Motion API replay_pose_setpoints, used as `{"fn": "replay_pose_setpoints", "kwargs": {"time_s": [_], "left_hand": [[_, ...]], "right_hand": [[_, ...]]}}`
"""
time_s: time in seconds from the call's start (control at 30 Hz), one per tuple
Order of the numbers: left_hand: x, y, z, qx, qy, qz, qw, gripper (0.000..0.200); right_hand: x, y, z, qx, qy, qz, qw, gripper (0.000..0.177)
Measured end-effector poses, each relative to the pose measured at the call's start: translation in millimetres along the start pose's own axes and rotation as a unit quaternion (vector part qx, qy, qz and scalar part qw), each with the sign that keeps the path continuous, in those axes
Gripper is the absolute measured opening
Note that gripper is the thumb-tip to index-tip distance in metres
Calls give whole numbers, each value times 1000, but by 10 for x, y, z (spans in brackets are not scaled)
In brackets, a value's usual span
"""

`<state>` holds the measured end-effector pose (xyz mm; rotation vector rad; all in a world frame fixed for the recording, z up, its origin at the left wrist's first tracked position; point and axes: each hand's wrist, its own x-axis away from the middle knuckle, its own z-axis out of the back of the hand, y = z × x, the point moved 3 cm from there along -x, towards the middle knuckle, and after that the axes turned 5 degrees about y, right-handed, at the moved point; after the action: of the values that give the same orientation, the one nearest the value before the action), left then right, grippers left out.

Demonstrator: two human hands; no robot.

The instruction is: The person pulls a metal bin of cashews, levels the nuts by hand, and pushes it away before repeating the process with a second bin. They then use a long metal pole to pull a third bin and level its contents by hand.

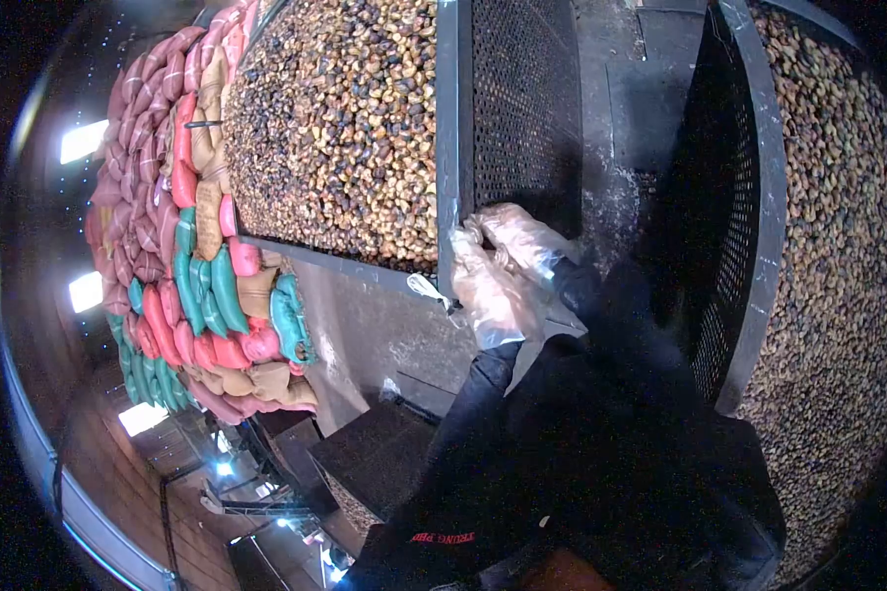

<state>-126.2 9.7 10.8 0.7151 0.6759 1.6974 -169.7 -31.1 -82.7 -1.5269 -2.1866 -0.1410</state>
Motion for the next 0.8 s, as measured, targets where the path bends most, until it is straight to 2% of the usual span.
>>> {"fn": "replay_pose_setpoints", "kwargs": {"time_s": [0.13, 0.2, 0.23, 0.27, 0.3, 0.33, 0.37, 0.4, 0.47, 0.5, 0.53, 0.57, 0.6, 0.63, 0.7, 0.73, 0.8], "left_hand": [[96, 242, 129, 12, 5, 2, 1000, 71], [185, 490, 273, 29, 21, 9, 999, 73], [220, 594, 355, 41, 44, 18, 998, 74], [242, 720, 474, 58, 73, 29, 995, 74], [209, 737, 576, 80, 104, 40, 990, 73], [178, 754, 679, 103, 136, 50, 984, 72], [148, 729, 751, 144, 178, 53, 972, 67], [71, 566, 859, 143, 174, 56, 973, 67], [-105, 130, 1066, 31, 151, 4, 988, 57], [-94, 94, 1101, -119, 140, 3, 983, 53], [-151, -132, 1098, -193, 118, -71, 971, 50], [-204, -341, 1107, -265, 77, -101, 956, 46], [-237, -376, 1089, -332, 40, -137, 932, 43], [-218, -426, 1069, -350, 29, -144, 925, 41], [-200, -495, 963, -351, 36, -166, 921, 40], [-196, -455, 870, -335, 55, -181, 923, 39], [-184, -527, 821, -381, 136, -279, 871, 39]], "right_hand": [[57, 63, 188, 30, -57, -39, 997, 24], [208, 85, 175, -50, -99, -100, 989, 30], [201, 182, 112, -136, -103, -93, 981, 34], [212, 250, 94, -137, -97, -96, 981, 34], [216, 301, 130, -15, -6, -59, 998, 38], [207, 297, 168, 110, 83, -17, 990, 42], [151, 323, 200, 111, 86, -16, 990, 42], [91, 401, 265, 82, 100, -40, 991, 45], [157, 314, 128, 36, 140, -61, 988, 48], [86, 350, 214, 36, 143, -60, 987, 48], [-79, 422, 336, 47, 100, -46, 993, 47], [-220, 500, 427, 57, 56, -33, 996, 46], [-212, 478, 378, 77, 60, 0, 995, 42], [-201, 456, 328, 96, 66, 32, 993, 37], [-160, 451, 288, -18, 106, -95, 990, 29], [-160, 415, 258, -17, 104, -93, 990, 29], [-113, 376, 218, -32, 128, -87, 987, 28]]}}
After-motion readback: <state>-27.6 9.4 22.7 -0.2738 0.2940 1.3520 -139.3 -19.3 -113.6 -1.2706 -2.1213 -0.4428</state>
